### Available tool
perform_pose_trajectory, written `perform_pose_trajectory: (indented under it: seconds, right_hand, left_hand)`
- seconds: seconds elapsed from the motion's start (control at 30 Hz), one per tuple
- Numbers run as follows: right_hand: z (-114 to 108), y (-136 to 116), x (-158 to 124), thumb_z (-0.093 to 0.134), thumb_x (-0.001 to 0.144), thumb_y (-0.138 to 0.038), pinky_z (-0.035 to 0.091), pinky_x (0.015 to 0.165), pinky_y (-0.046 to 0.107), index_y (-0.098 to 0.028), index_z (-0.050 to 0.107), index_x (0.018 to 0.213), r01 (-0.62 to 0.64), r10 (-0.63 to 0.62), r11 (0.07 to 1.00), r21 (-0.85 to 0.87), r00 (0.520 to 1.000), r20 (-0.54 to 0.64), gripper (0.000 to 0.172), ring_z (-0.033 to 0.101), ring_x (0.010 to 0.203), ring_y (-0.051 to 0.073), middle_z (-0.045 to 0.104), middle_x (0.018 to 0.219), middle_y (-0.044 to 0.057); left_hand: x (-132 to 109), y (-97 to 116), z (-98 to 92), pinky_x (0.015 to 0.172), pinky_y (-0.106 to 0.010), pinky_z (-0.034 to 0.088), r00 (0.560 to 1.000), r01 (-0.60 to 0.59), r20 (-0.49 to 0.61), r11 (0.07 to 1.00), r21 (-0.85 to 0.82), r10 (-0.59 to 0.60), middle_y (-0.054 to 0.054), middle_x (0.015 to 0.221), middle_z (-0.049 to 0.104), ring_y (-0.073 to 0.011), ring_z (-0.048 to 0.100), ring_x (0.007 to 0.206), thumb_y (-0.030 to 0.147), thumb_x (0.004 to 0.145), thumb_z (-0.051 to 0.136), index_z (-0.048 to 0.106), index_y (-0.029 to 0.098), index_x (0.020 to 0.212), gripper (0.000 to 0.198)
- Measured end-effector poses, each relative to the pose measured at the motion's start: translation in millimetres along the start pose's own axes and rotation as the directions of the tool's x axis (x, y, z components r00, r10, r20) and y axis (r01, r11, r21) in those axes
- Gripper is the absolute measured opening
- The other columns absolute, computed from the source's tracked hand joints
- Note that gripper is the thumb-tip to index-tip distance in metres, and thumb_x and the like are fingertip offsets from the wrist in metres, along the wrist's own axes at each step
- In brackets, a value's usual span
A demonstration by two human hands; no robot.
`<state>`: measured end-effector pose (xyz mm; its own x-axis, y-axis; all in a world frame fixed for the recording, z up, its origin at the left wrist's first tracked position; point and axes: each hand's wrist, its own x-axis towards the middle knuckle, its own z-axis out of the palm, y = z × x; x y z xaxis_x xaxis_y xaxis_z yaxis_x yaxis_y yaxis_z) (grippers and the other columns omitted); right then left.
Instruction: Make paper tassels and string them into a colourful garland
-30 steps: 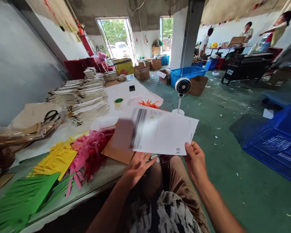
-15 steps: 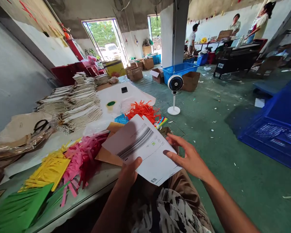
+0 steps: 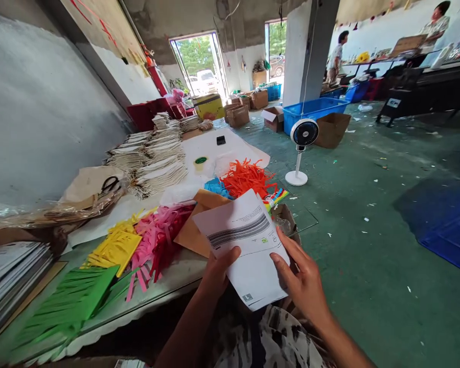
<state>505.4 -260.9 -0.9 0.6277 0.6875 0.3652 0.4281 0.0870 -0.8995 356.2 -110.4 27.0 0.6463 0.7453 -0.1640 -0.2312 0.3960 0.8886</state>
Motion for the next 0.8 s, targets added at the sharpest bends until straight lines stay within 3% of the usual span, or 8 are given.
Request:
perform_pose_trajectory:
  seconds: [0.13,0.27,0.4,0.5,0.67,0.8]
  right_hand:
    - [7,13,-10,0.071,0.097,-0.039,0.046,0.123,0.058,-0.04,0.065,0.148,-0.056,0.059,0.997,0.055,0.997,-0.053,0.051,0.059,0.143,0.033,0.061,0.155,0.003]
    - [6,30,-18,0.07,0.097,-0.044,0.043,0.124,0.059,-0.038,0.063,0.15,-0.181,0.2,0.972,0.147,0.971,-0.131,0.054,0.056,0.147,0.033,0.058,0.158,0.003]
    - [7,42,-31,0.071,0.097,-0.046,0.041,0.125,0.06,-0.039,0.065,0.148,-0.244,0.269,0.95,0.197,0.957,-0.112,0.052,0.056,0.147,0.033,0.062,0.155,0.002]
    - [7,47,-40,0.072,0.096,-0.046,0.041,0.125,0.06,-0.038,0.07,0.142,-0.265,0.289,0.943,0.202,0.952,-0.101,0.047,0.057,0.145,0.034,0.065,0.152,0.002]
    - [-4,37,-41,0.078,0.093,-0.04,0.052,0.117,0.054,-0.042,0.065,0.145,-0.227,0.248,0.929,0.291,0.968,-0.035,0.053,0.064,0.137,0.031,0.067,0.149,0.003]
    - [-12,26,-33,0.073,0.096,-0.044,0.056,0.11,0.047,-0.041,0.069,0.136,-0.215,0.238,0.949,0.232,0.968,-0.075,0.04,0.069,0.127,0.029,0.072,0.138,0.004]
  left_hand:
    - [1,-4,-5.8,0.092,-0.04,0.056,0.998,-0.033,0.051,0.997,0.076,0.029,-0.011,0.109,0.08,-0.0302,0.073,0.104,0.048,0.072,0.091,0.076,0.017,0.113,0.054]
    - [2,-15,-12.2,0.086,-0.035,0.053,0.988,-0.156,0.033,0.969,0.194,0.152,-0.008,0.1,0.077,-0.0259,0.069,0.096,0.061,0.078,0.083,0.074,0.02,0.106,0.051]
    - [1,-29,-11.8,0.066,-0.029,0.044,0.979,-0.141,-0.095,0.936,0.323,0.18,-0.001,0.069,0.061,-0.0172,0.053,0.069,0.065,0.075,0.08,0.065,0.02,0.076,0.047]
    - [-1,-37,-11.3,0.057,-0.027,0.035,0.956,-0.09,-0.223,0.915,0.394,0.19,0.002,0.059,0.05,-0.0137,0.04,0.06,0.058,0.078,0.076,0.058,0.02,0.065,0.044]
    - [-10,-45,-17.4,0.063,-0.031,0.042,0.939,-0.088,-0.238,0.841,0.534,0.249,-0.001,0.06,0.062,-0.019,0.052,0.063,0.048,0.068,0.086,0.068,0.022,0.061,0.032]
    - [-21,-49,-13.8,0.067,-0.036,0.047,0.925,-0.114,-0.245,0.828,0.549,0.29,-0.003,0.059,0.065,-0.0228,0.058,0.061,0.049,0.069,0.089,0.074,0.025,0.062,0.029]
